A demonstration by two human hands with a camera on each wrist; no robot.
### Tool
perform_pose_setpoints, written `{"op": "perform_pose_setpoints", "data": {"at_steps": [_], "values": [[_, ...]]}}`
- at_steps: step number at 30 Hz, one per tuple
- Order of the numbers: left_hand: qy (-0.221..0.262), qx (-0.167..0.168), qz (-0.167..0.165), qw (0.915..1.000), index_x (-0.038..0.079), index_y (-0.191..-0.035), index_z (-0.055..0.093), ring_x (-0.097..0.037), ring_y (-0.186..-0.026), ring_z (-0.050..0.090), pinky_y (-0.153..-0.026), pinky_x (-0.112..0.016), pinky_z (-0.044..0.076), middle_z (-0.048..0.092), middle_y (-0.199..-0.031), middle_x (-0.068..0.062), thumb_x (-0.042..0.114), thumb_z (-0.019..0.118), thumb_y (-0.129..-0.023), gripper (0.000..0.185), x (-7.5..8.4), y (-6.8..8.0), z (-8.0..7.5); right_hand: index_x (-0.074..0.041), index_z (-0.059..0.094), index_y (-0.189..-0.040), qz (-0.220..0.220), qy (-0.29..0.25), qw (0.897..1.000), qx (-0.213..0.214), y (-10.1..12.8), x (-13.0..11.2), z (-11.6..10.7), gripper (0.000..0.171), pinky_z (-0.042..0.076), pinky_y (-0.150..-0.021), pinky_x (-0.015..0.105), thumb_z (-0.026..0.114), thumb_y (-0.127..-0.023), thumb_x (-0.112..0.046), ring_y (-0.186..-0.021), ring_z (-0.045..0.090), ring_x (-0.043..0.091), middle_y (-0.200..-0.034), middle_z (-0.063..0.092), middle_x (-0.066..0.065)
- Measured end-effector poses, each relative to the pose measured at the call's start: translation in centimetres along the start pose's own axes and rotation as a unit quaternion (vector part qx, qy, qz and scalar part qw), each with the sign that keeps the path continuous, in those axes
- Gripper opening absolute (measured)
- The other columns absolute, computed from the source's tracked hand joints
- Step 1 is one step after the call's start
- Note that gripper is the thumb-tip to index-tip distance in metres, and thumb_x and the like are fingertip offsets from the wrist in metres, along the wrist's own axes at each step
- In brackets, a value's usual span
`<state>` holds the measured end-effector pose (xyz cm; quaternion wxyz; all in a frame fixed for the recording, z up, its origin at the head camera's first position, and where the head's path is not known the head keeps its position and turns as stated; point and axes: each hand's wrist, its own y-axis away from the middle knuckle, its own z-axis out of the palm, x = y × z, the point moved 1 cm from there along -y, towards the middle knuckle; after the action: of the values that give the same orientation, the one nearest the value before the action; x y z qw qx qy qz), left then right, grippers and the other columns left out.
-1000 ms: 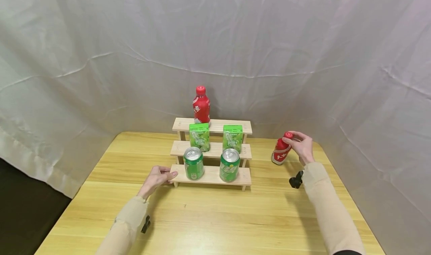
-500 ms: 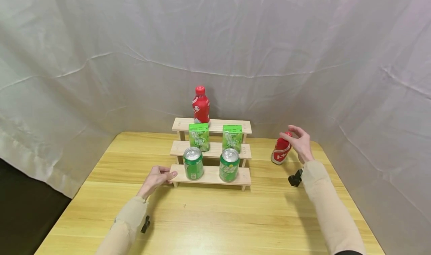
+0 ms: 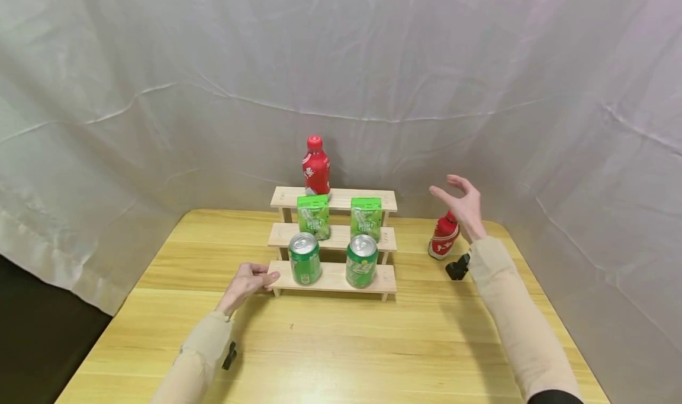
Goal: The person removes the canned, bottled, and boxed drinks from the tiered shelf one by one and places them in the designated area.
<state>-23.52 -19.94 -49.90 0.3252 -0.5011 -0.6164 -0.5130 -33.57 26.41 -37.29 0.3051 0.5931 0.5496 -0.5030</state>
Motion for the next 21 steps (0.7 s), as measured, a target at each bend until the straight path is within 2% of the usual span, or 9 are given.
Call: {"op": "perform_pose_setpoints", "data": {"at_steps": [5,13,21], "values": [[-0.002,0.001,-0.003,1.0,-0.012,-0.114,0.047,-0.018,-0.073,0.062,-0.082,-0.041,0.054,0.06,-0.097,-0.02,0.02,0.065,-0.08,0.049,0.0,0.0,0.1,-0.022,0.046,-0.127,-0.017,-0.015,1.0,-0.022,-0.2,-2.6,1.3,0.067,0.035,-0.102,0.044,0.073,-0.069,-0.043,-0.124,0.036,0.021,-0.135,0.043,0.008],[-0.002,0.002,-0.003,1.0,-0.011,-0.113,0.049,-0.018,-0.074,0.061,-0.081,-0.039,0.055,0.06,-0.095,-0.018,0.02,0.065,-0.08,0.047,0.0,-0.1,0.0,-0.01,0.044,-0.128,-0.06,0.004,0.995,-0.077,-0.6,-7.7,4.0,0.067,0.036,-0.105,0.042,0.072,-0.072,-0.034,-0.125,0.039,0.027,-0.133,0.045,0.015],[-0.011,0.004,0.0,0.9999,-0.012,-0.115,0.046,-0.016,-0.074,0.061,-0.079,-0.036,0.055,0.06,-0.096,-0.019,0.02,0.065,-0.08,0.051,0.3,0.1,0.0,-0.01,0.042,-0.13,-0.077,0.016,0.987,-0.14,-1.3,-11.0,6.8,0.07,0.036,-0.106,0.04,0.072,-0.072,-0.036,-0.125,0.04,0.025,-0.135,0.043,0.012]]}}
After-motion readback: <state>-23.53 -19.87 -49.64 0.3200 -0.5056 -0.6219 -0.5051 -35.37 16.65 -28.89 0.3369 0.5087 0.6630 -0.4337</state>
